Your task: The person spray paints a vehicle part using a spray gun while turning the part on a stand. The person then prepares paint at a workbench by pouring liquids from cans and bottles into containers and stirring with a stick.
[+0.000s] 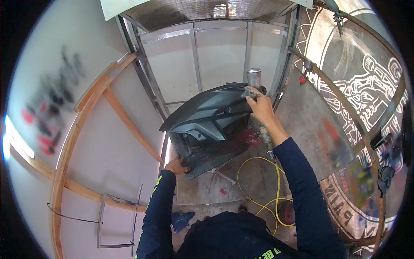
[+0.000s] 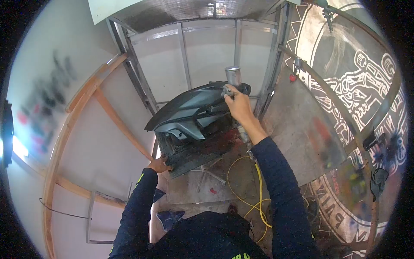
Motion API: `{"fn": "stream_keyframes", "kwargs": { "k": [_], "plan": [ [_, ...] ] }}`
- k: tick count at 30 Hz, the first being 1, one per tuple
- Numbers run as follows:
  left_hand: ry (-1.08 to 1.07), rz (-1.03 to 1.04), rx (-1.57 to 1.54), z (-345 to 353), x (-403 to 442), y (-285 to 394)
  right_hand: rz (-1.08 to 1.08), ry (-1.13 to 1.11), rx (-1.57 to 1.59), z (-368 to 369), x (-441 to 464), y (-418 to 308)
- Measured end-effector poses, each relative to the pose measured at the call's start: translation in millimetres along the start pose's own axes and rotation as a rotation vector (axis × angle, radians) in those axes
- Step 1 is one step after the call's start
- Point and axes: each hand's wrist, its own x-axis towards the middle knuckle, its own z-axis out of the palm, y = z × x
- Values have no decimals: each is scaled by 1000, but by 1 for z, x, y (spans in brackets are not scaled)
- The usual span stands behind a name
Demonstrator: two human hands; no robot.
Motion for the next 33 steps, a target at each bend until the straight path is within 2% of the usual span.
{"fn": "stream_keyframes", "kwargs": {
  "k": [7,16,19,20,21,24,27,30,33],
  "plan": [
    [83,25,15,6,-2,-2,-16,-112,76,32,-15,-39],
    [66,-28,37,15,4,-3,-102,-267,121,79,-34,-87],
    [100,26,36,8,-3,1,-120,-343,120,91,-42,-111],
    [52,8,6,5,-5,5,-118,-383,116,94,-45,-117],
    [3,-9,-23,4,-5,4,-216,-349,161,103,-47,-120],
    [58,32,13,7,-3,0,-191,-425,127,119,-53,-132],
    [97,32,-37,8,-9,2,-261,-413,156,145,-62,-135],
    [12,-2,-82,1,-14,5,-292,-439,116,167,-74,-141],
    [58,16,-57,6,-10,2,-279,-541,170,175,-84,-142]
  ]
}}
